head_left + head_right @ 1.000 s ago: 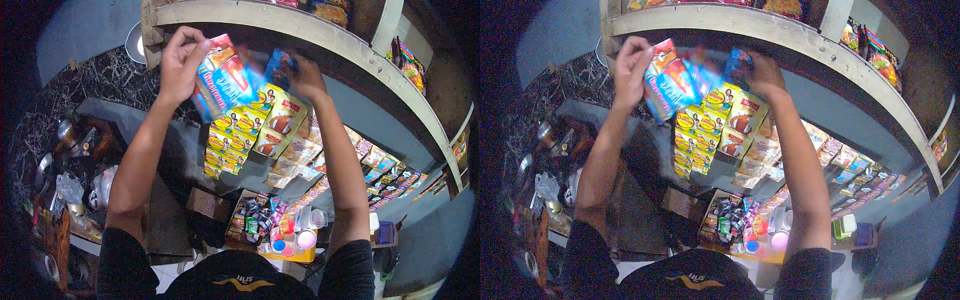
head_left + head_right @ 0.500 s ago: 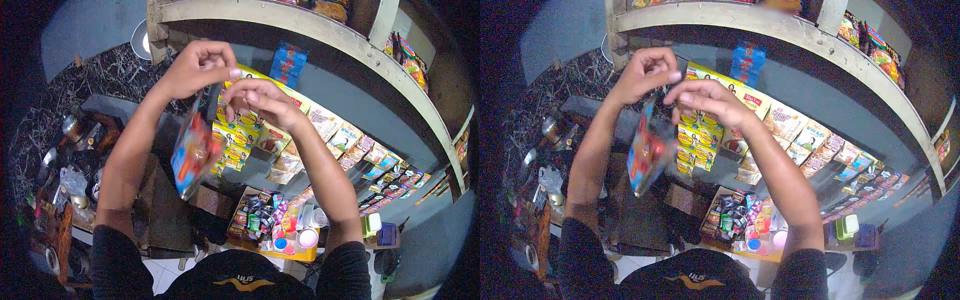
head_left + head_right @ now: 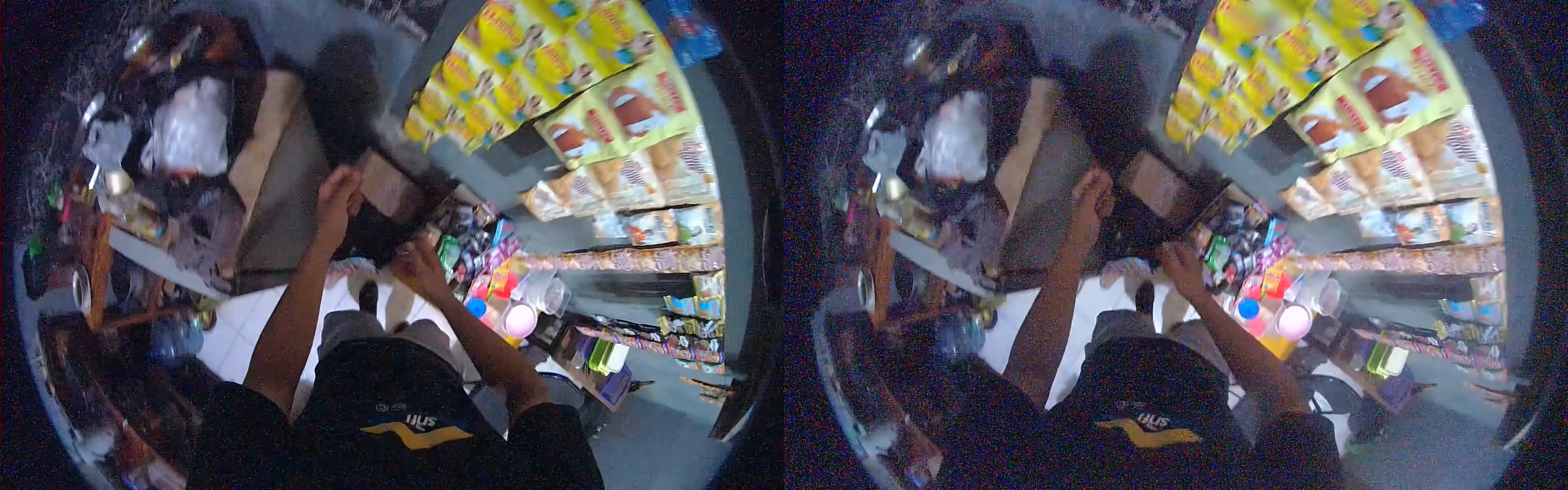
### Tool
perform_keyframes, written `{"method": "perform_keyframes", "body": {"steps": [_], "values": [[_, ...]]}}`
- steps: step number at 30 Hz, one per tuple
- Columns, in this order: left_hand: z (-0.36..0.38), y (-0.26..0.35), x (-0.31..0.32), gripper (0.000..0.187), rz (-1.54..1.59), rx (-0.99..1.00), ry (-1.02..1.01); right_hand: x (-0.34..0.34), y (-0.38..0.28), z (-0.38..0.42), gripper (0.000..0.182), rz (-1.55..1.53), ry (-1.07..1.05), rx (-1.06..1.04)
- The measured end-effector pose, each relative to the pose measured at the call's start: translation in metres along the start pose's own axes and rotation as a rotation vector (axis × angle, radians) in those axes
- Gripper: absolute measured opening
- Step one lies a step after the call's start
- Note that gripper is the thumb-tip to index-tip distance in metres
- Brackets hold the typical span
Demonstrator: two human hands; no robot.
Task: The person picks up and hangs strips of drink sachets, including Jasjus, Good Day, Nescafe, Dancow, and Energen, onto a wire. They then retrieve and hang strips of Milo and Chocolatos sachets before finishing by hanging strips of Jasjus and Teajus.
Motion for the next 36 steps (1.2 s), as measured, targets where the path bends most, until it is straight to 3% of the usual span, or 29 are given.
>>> {"method": "perform_keyframes", "body": {"steps": [1, 4, 6, 8, 10, 11, 12, 14, 15, 16, 17, 18, 20, 21, 22, 23, 24, 25, 26, 28, 29, 30, 31, 32, 34, 36], "values": [[0.023, -0.025, -0.026, 0.016, -0.047, -0.053, 0.036, -0.002, -0.016, 0.019, 0.032, 0.233, 0.022, 0.018], [0.079, -0.106, -0.097, 0.014, -0.218, -0.072, 0.113, -0.022, 0.021, 0.056, 0.036, 0.262, 0.047, 0.075], [0.119, -0.167, -0.132, 0.014, -0.141, -0.192, 0.284, -0.044, 0.109, 0.072, 0.041, 0.135, -0.074, 0.148], [0.144, -0.234, -0.17, 0.016, -0.292, -0.413, 0.235, -0.046, 0.155, 0.087, 0.043, 0.184, -0.161, 0.065], [0.161, -0.315, -0.218, 0.011, -0.928, -0.076, 0.014, -0.04, 0.196, 0.099, 0.043, 0.025, -0.115, 0.14], [0.176, -0.368, -0.251, 0.012, -0.773, -0.16, -0.003, -0.025, 0.189, 0.11, 0.038, -0.202, 0.041, 0.348], [0.179, -0.396, -0.265, 0.012, -0.782, -0.169, 0.009, -0.022, 0.193, 0.108, 0.03, 0.085, -0.021, 0.172], [0.192, -0.47, -0.306, 0.023, -0.426, -0.581, 0.252, -0.023, 0.27, 0.112, 0.023, 0.081, 0.039, 0.214], [0.197, -0.521, -0.341, 0.028, -0.439, -0.487, 0.345, -0.029, 0.318, 0.113, 0.023, 0.077, 0.033, 0.23], [0.194, -0.551, -0.364, 0.028, -0.449, -0.5, 0.357, -0.03, 0.363, 0.113, 0.023, 0.278, -0.047, 0.113], [0.191, -0.58, -0.386, 0.027, -0.647, -0.54, 0.4, -0.03, 0.4, 0.12, 0.022, 0.487, -0.129, 0.002], [0.184, -0.61, -0.406, 0.026, -0.838, -0.568, 0.444, -0.03, 0.43, 0.123, 0.022, 0.491, -0.144, 0.014], [0.171, -0.711, -0.479, 0.023, -0.961, -0.608, 0.55, -0.036, 0.509, 0.128, 0.024, -0.327, 0.14, 0.664], [0.158, -0.729, -0.479, 0.025, -0.702, -0.623, 0.484, -0.043, 0.529, 0.134, 0.027, -0.401, 0.033, 0.664], [0.147, -0.736, -0.477, 0.031, -0.448, -0.63, 0.414, -0.044, 0.518, 0.127, 0.027, -0.388, 0.031, 0.671], [0.13, -0.739, -0.478, 0.031, -0.436, -0.624, 0.41, -0.037, 0.479, 0.109, 0.027, -0.327, 0.036, 0.7], [0.123, -0.749, -0.483, 0.038, -0.443, -0.748, 0.433, -0.038, 0.463, 0.099, 0.027, -0.265, 0.042, 0.731], [0.122, -0.754, -0.484, 0.05, -0.45, -0.88, 0.45, -0.048, 0.506, 0.106, 0.023, -0.449, 0.072, 0.771], [0.126, -0.761, -0.49, 0.065, -0.463, -1.015, 0.466, -0.052, 0.496, 0.104, 0.023, -0.441, 0.082, 0.774], [0.143, -0.791, -0.508, 0.06, -0.372, -0.982, 0.515, -0.045, 0.431, 0.09, 0.017, -0.01, -0.082, 0.56], [0.143, -0.772, -0.489, 0.05, -0.258, -0.714, 0.533, -0.045, 0.42, 0.089, 0.016, -0.063, 0.041, 0.54], [0.139, -0.74, -0.473, 0.041, -0.148, -0.434, 0.543, -0.048, 0.425, 0.098, 0.016, -0.07, 0.034, 0.549], [0.139, -0.738, -0.485, 0.027, -0.933, -0.268, 0.324, -0.054, 0.44, 0.11, 0.016, 0.034, -0.01, 0.589], [0.139, -0.72, -0.472, 0.027, -0.939, -0.258, 0.328, -0.056, 0.44, 0.115, 0.015, 0.139, -0.055, 0.617], [0.159, -0.685, -0.441, 0.03, -0.136, -0.271, 0.547, -0.039, 0.392, 0.119, 0.016, 0.196, -0.059, 0.536], [0.162, -0.641, -0.411, 0.025, -0.205, -0.37, 0.496, -0.036, 0.408, 0.134, 0.019, -0.178, 0.108, 0.658]]}}
Point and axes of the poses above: each hand's wrist, its own z-axis away from the middle knuckle, its own x-axis out of the palm, y = z × x, the point moved 5 cm from there along -z, towards the middle knuckle, and after that the axes turned 2 degrees about y, right-handed, at the moved point
